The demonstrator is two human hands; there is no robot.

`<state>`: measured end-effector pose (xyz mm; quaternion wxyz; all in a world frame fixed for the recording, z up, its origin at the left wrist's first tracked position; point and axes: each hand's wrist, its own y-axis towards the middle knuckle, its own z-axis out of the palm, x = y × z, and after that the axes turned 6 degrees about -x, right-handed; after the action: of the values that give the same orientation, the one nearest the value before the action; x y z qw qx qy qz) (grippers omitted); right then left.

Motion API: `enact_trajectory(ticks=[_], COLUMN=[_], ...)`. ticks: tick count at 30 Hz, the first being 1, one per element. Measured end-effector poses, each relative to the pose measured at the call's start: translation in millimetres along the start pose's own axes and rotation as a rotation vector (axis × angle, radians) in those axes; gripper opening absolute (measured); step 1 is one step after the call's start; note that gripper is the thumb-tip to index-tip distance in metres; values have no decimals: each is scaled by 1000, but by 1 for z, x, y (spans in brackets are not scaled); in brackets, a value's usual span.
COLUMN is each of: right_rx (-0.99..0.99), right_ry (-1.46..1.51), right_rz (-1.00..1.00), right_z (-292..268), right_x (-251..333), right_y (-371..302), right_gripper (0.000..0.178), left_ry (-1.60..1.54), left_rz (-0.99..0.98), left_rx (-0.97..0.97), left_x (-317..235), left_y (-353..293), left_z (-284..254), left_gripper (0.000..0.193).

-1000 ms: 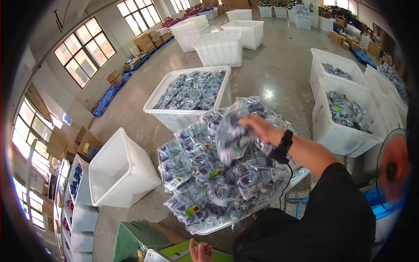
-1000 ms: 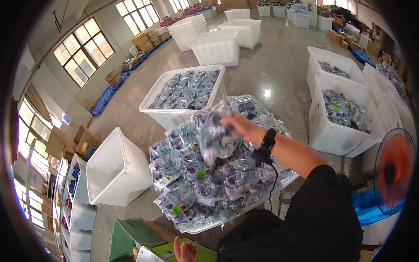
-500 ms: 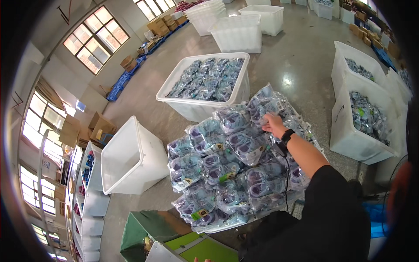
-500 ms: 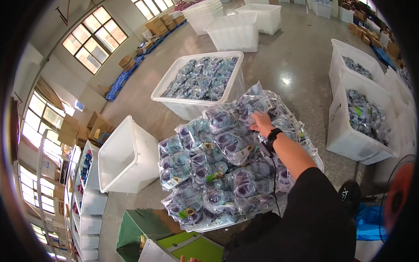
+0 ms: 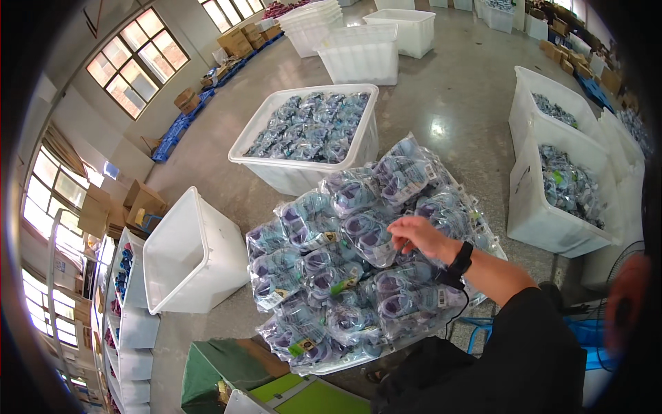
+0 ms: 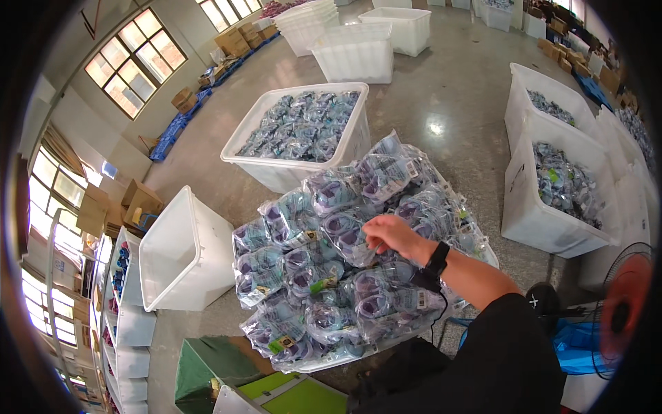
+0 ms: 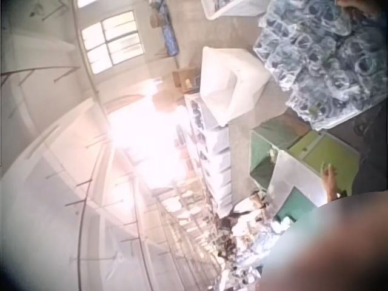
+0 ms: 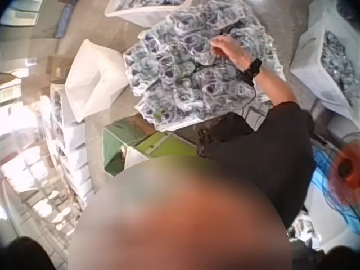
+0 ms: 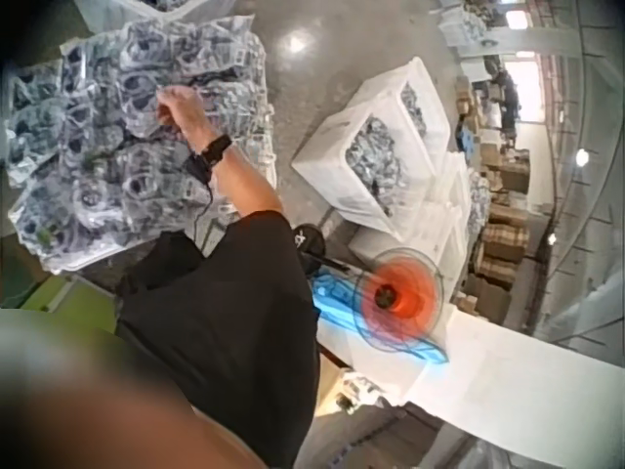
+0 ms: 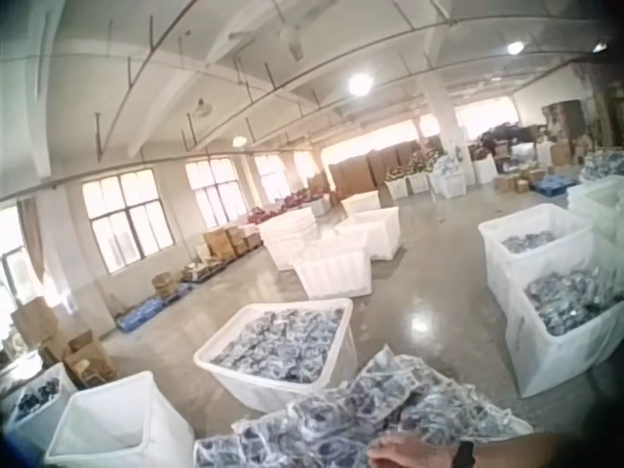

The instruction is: The person repeatedly picks up packaged shoes from a green conveyor belt and places them into a large white bin. The person handles the items one by one, moving them from the belt to the bin in a repetitive cycle.

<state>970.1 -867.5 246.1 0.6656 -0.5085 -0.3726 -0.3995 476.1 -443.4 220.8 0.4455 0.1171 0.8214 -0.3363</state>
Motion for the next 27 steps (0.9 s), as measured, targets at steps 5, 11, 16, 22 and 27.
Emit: enact_trajectory(ticks=[5,11,16,22,27], right_rx=[262,437,474,462,559], right_ry=[-42,-170,-182,-229,-384], right_rz=[12,87,189,290,260], right_z=[53,110,155,237,313], right_x=[-11,-48,-94,-138,-178], right_y=[-45,-87,-129,-190,-232], right_gripper=[31,30,28,25,23], left_ry=[99,102,68,154,328], left_rz=[71,122,37,10,-34], left_rx=[64,83,56,-25,-286], left_x=[-6,13,56,112,190], left_y=[7,16,23,17,16], left_z=[-6,-38,-72,-154,-249], left_gripper=[55,52,47,53,57])
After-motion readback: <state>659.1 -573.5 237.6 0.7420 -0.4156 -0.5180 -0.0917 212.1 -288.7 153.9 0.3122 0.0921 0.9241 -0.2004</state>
